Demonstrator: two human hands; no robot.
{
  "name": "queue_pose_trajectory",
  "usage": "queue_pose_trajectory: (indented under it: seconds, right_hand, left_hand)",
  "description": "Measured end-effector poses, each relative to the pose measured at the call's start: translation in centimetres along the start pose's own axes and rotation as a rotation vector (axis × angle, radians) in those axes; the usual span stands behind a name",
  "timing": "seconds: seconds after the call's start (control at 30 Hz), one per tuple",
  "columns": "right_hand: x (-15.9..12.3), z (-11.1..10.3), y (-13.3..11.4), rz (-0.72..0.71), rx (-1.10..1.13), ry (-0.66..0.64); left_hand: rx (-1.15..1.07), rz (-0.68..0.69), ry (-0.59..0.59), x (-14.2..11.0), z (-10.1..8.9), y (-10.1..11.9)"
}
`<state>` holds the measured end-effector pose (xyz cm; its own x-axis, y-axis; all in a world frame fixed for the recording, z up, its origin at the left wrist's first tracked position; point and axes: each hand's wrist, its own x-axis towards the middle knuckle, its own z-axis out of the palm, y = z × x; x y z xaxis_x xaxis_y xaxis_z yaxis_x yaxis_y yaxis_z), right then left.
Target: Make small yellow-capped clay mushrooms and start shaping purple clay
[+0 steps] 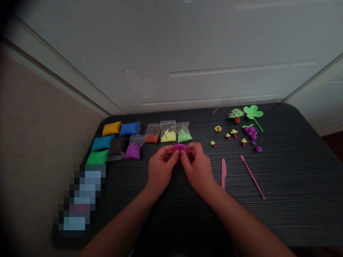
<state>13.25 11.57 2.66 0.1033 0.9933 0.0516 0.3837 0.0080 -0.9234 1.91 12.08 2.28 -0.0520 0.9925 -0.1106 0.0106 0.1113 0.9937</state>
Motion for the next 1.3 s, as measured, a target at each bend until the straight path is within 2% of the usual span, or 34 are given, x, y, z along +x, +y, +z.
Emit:
queue_pose_trajectory:
  seconds: [0.17,0.27,0.37,0.5,0.67,0.87,0.97,1.13,1.3]
  right_hand:
    - [0.0,-0.2,0.0,0.004,0.027,-0.004]
    - [0.0,-0.3,0.0,0.008,0.068,-0.041]
    - [0.0,-0.4,0.1,-0.035,0.019,-0.061]
    - [0.1,-0.4,0.2,-0.046,-0.113,-0.018]
    - [0.1,-0.1,0.2,-0.04,-0.145,0.07]
    - [0.0,-0.5,0.2,-0.076,-0.08,-0.044]
    - [0.1,-0.6,0.1,-0.081,-0.088,-0.09]
    - [0.2,-0.8,0.4,-0.097,-0.23,-0.065]
    - [0.2,-1.3,0.2,-0.139,-0.248,-0.106]
  left_hand:
    - [0.05,0.023,0.076,0.0,0.0,0.2]
    - [0.027,0.018,0.074,0.1,0.0,0.2]
    - [0.006,0.034,0.057,0.1,-0.1,0.0]
    - [0.04,0.055,0.073,0.0,0.0,-0.3]
    - [0.138,0.087,0.099,-0.3,0.1,-0.4]
    - [0.138,0.095,-0.009,0.0,-0.5,-0.2]
    - [0.212,0.129,0.007,0.0,-0.6,-0.2]
    - [0.298,0.188,-0.01,0.0,-0.8,-0.3]
    - [0.393,0.297,-0.014,0.3,-1.3,0.0]
